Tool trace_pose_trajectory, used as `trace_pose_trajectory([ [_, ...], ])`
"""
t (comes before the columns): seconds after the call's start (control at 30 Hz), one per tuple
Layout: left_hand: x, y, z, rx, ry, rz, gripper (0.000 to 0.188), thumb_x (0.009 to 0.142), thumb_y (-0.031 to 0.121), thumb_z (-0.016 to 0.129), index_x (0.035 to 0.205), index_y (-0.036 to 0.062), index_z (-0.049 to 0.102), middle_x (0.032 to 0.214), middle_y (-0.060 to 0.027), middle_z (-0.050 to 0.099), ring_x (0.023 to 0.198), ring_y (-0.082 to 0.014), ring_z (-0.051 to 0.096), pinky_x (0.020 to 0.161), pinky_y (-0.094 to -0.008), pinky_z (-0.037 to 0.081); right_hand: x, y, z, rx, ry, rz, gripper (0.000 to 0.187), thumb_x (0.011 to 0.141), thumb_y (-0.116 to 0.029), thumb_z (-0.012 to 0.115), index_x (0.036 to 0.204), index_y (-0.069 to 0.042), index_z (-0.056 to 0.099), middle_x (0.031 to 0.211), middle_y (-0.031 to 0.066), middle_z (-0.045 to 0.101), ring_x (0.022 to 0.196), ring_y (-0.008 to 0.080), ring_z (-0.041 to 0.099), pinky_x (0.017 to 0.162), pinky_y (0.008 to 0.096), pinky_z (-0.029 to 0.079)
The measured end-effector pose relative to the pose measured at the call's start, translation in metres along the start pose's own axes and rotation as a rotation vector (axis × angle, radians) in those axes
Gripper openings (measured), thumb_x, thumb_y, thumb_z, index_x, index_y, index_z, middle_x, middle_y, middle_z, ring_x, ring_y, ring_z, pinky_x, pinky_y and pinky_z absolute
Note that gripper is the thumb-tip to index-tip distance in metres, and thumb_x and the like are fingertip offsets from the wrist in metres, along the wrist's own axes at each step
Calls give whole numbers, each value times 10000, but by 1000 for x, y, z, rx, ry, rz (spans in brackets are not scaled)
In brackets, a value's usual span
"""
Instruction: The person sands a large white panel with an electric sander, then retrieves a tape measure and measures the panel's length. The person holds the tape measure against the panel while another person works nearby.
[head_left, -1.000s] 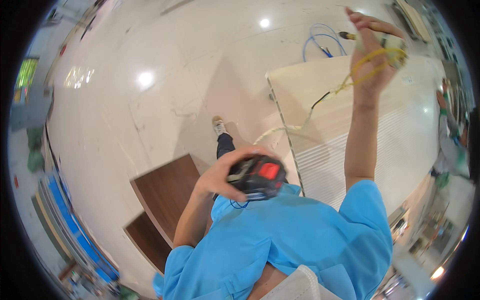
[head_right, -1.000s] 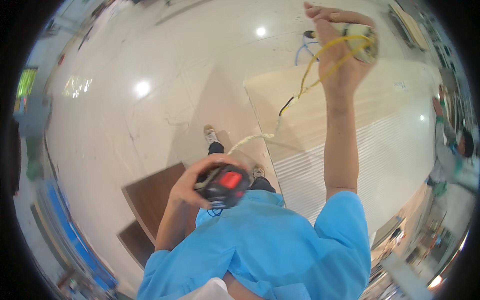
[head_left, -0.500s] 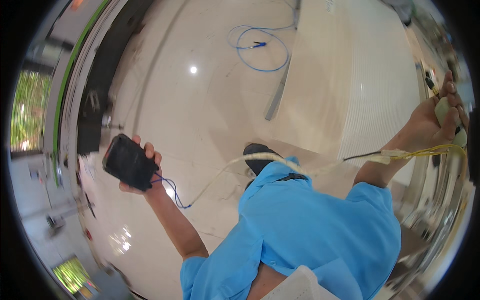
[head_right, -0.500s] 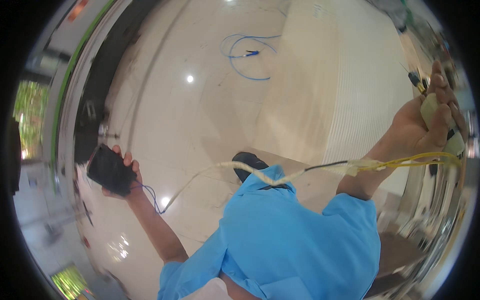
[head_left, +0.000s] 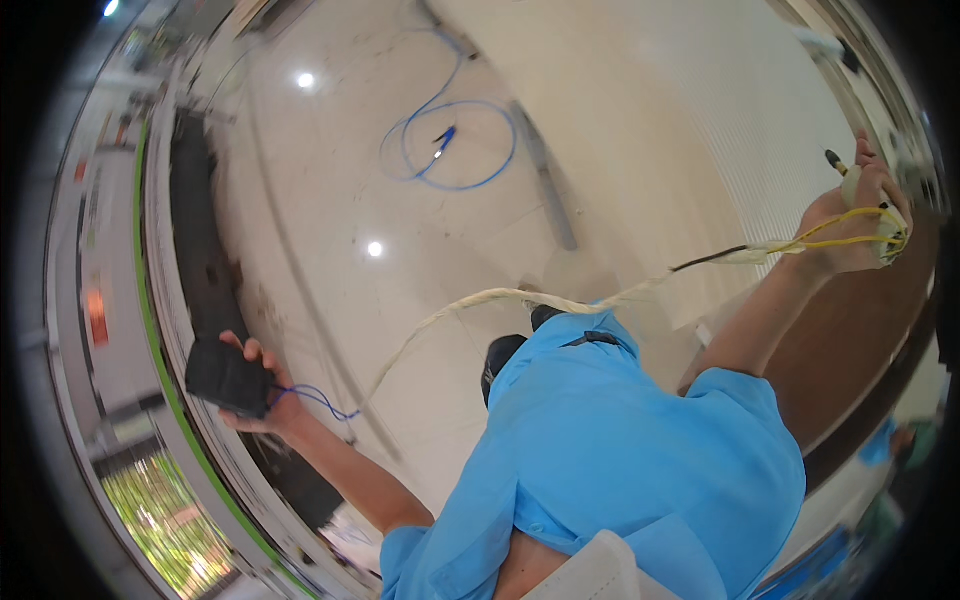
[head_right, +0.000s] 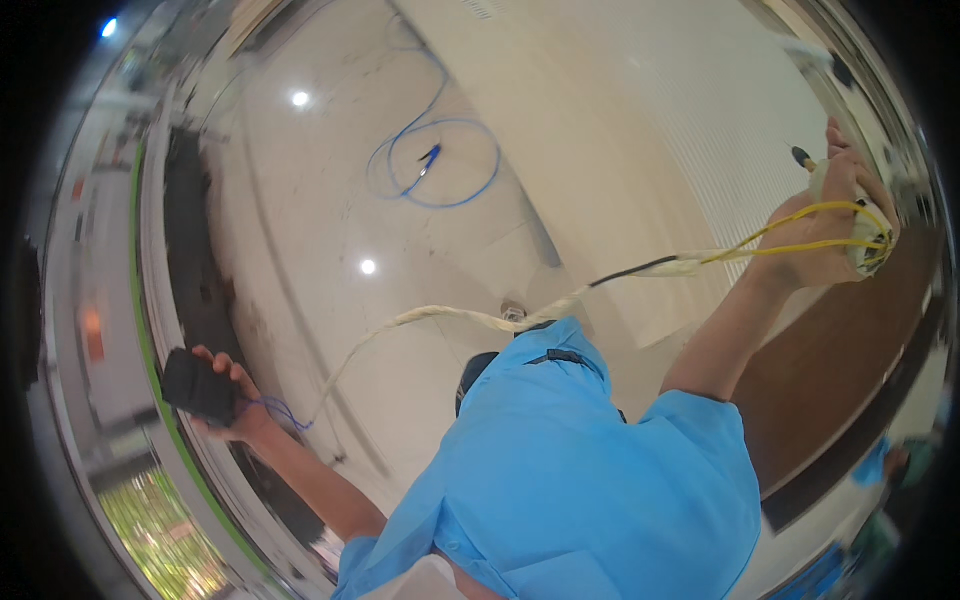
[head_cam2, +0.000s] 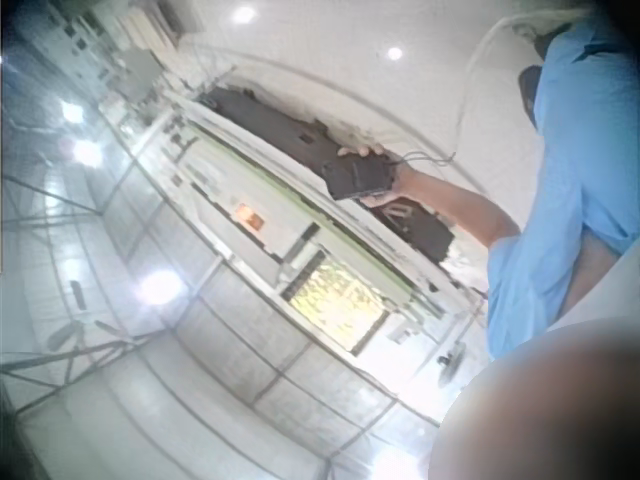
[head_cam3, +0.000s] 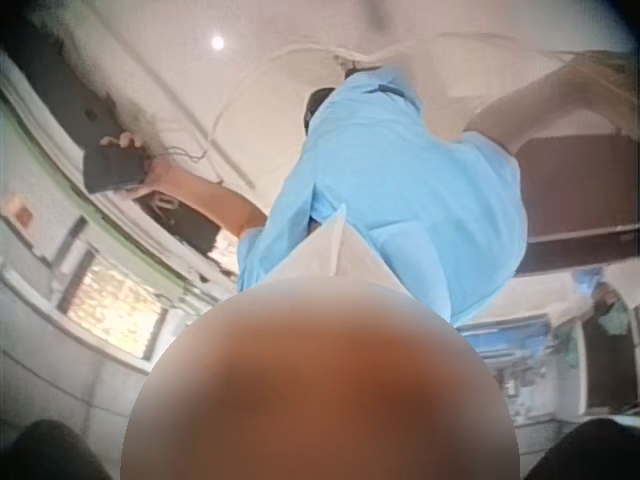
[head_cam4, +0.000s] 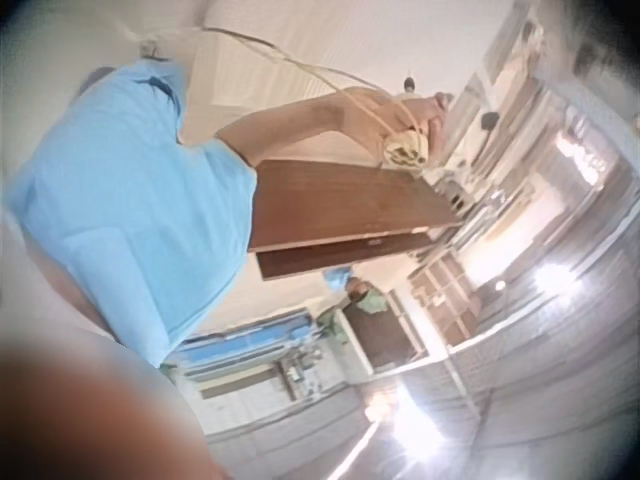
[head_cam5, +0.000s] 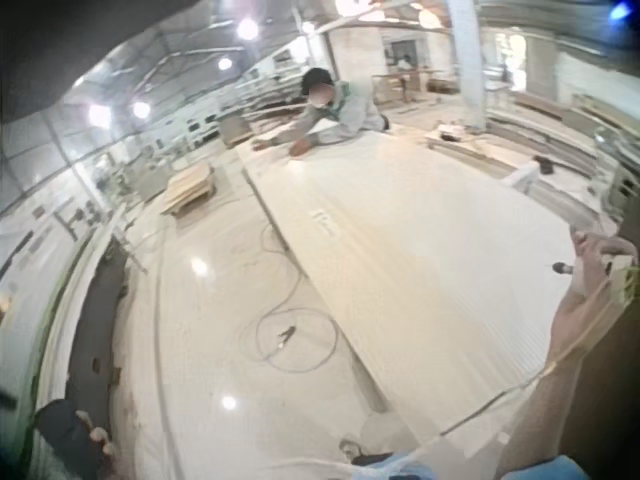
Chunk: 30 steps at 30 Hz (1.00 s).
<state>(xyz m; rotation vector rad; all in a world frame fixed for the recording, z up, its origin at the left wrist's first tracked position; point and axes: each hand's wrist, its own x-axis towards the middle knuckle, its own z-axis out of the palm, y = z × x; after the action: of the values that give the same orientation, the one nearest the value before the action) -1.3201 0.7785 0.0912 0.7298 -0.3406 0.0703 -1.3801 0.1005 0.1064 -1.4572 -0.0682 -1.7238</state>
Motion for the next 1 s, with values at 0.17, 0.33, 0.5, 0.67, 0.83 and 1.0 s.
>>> trace_pose_trajectory([
  [0.17, 113, -82, -37, 194, -308, -343, 1082, 654, 428, 911, 1515, 41, 381, 1428, -203, 475, 1036, -338, 596, 739, -439, 544, -13, -45, -23, -195, 51, -196, 28, 880, 56, 663, 861, 61, 642, 866, 221, 695, 873, 366, 732, 966, 653, 581],
  [0.33, 248, -179, -57, 189, -428, -462, 1019, 751, 490, 819, 1536, 37, 352, 1469, -197, 469, 1089, -328, 583, 804, -420, 534, -43, -98, -22, -477, 378, -260, 111, 880, 3, 604, 802, 53, 665, 840, 190, 693, 886, 320, 734, 1008, 564, 584],
  [0.5, 391, -236, -58, 429, -330, -453, 817, 856, 351, 715, 1520, -1, 394, 1356, -205, 584, 1050, -318, 642, 830, -410, 573, -99, -150, 10, -901, 601, -279, 156, 916, -74, 633, 817, 44, 656, 885, 207, 694, 918, 338, 730, 1048, 572, 556],
  [0.67, 528, -347, -40, 826, -377, -338, 659, 856, 217, 772, 1409, -11, 496, 1211, -163, 630, 1002, -256, 661, 848, -372, 564, -196, -114, 79, -705, 737, -43, 128, 924, -53, 707, 957, 27, 613, 977, 216, 711, 926, 322, 731, 1029, 554, 565],
  [0.83, 625, -483, -14, 1072, -565, -220, 767, 791, 339, 859, 1390, -3, 525, 1203, -142, 647, 1044, -237, 649, 890, -344, 544, -233, -49, 157, -864, 817, 375, 183, 876, -15, 767, 991, -25, 625, 931, 99, 734, 848, 168, 706, 809, 310, 575],
  [1.0, 681, -557, -4, 1692, -607, 2, 964, 700, 539, 849, 1475, 80, 505, 1323, -177, 674, 1191, -354, 658, 1010, -461, 518, -239, 15, 197, -752, 860, 505, 224, 836, 6, 802, 936, -64, 614, 808, -28, 633, 745, 34, 568, 654, 217, 480],
])
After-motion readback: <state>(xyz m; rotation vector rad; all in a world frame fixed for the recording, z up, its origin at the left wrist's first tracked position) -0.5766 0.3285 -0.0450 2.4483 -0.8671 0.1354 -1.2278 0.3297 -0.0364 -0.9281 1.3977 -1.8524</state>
